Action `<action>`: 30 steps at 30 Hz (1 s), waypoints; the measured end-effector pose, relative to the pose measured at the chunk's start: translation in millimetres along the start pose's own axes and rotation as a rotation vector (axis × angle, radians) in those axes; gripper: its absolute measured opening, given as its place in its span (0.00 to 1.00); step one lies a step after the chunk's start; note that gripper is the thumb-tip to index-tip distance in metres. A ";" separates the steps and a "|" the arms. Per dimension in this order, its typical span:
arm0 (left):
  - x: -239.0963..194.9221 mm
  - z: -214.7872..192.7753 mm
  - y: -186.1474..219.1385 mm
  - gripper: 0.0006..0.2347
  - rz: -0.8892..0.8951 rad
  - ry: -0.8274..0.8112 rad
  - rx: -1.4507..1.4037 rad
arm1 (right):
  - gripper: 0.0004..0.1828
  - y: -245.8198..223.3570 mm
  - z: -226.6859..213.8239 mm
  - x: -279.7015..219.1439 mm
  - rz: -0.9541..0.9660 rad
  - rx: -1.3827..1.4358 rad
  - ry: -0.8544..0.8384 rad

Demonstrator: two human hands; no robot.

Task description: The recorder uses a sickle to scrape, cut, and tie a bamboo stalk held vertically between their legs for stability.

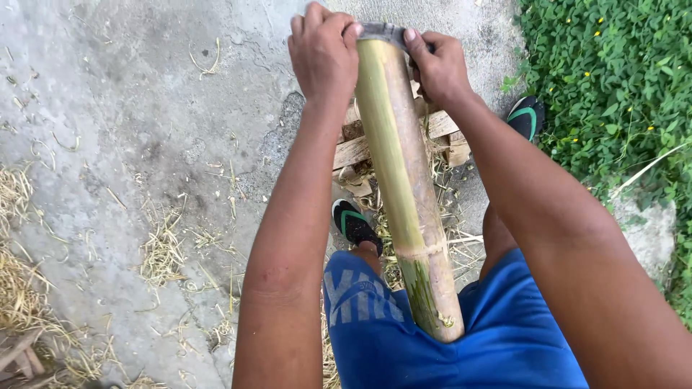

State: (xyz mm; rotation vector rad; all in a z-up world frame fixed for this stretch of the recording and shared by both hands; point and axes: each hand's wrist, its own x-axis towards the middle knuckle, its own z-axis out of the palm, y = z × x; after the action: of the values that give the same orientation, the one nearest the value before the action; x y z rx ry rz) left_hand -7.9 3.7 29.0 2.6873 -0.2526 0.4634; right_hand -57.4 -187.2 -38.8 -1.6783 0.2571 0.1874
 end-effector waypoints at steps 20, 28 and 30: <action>-51.3 -30.4 31.4 0.06 -0.126 -0.155 0.111 | 0.29 -1.1 -3.1 -66.6 -0.094 -0.382 0.121; -95.8 -61.5 51.1 0.05 -0.125 -0.210 0.083 | 0.29 9.3 -11.4 -109.3 -0.178 -0.472 0.156; -106.7 -63.3 53.4 0.05 -0.136 -0.219 0.083 | 0.29 11.3 -15.2 -118.1 -0.177 -0.478 0.139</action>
State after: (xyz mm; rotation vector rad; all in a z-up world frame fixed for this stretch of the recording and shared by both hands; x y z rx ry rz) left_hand -137.6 -6.8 64.8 2.8148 -0.1130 0.1415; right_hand -174.4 -196.5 -15.5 -2.1815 0.1732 -0.0042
